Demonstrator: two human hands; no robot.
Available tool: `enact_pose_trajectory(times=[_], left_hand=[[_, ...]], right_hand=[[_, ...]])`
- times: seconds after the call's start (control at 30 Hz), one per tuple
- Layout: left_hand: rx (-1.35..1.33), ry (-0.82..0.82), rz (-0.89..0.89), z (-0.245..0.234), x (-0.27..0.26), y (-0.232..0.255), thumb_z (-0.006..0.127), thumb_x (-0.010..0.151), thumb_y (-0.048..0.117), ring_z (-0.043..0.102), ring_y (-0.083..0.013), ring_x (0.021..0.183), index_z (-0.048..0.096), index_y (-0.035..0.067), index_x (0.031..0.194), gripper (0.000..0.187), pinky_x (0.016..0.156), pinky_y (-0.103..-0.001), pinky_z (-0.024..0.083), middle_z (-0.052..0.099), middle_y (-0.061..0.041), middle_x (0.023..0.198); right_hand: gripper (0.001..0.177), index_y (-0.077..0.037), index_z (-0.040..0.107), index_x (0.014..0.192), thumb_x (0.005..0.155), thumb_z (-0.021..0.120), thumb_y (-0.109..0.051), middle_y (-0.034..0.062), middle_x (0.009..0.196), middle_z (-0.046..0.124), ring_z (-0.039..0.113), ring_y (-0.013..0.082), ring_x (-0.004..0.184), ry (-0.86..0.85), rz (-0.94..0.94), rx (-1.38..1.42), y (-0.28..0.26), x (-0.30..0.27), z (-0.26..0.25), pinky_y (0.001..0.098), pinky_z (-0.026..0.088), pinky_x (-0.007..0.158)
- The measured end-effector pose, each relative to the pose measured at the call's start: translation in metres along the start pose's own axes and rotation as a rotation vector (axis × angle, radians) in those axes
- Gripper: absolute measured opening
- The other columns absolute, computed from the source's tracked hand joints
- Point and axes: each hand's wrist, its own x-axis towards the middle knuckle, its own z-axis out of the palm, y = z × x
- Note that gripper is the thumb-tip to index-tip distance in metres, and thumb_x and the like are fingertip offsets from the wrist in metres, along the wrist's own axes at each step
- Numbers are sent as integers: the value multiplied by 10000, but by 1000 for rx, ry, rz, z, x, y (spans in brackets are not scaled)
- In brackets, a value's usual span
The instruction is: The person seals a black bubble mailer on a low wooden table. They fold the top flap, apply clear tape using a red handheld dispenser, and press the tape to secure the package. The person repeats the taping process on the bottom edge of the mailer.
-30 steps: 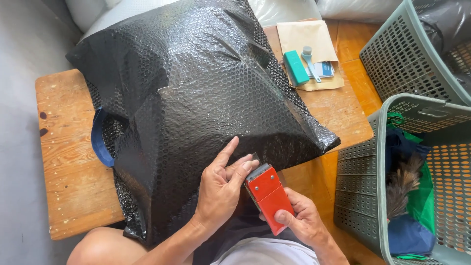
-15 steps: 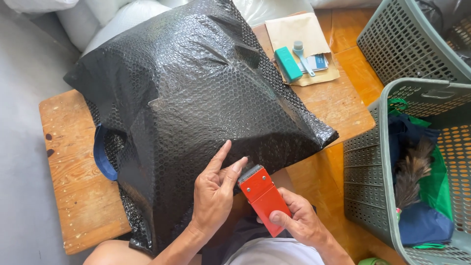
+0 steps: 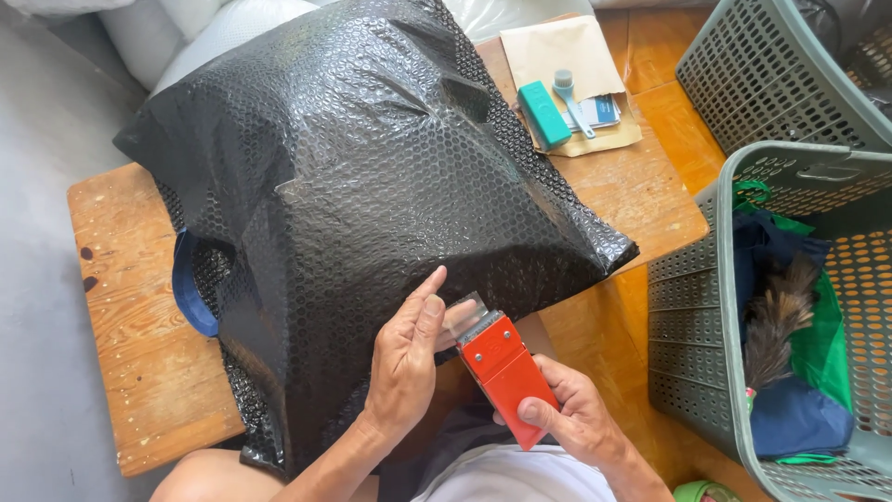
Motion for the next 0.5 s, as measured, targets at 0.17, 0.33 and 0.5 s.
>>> enact_pose_trajectory(times=[0.17,0.33,0.5], left_hand=[[-229,70,-236,5,3,10,513,862,470,787,-265,1032,527,121,1522,747,872,-357,606,815,-228,1145],[-314,40,-233,7,3,6,510,842,494,784,-300,1047,478,106,1552,810,874,-400,613,783,-245,1219],[-379,61,-230,8,5,0,612,860,323,762,-255,900,523,100,1522,704,849,-396,614,781,-246,1205]], right_hand=[[501,13,702,1161,891,731,-407,118,993,717,835,307,753,11,26,-13,2,0,0,370,702,629],[496,20,698,1170,897,734,-393,122,986,709,824,303,752,20,-7,1,2,1,-1,375,701,639],[496,20,694,1165,896,730,-395,113,964,710,829,293,753,23,-4,-21,3,2,-2,362,693,643]])
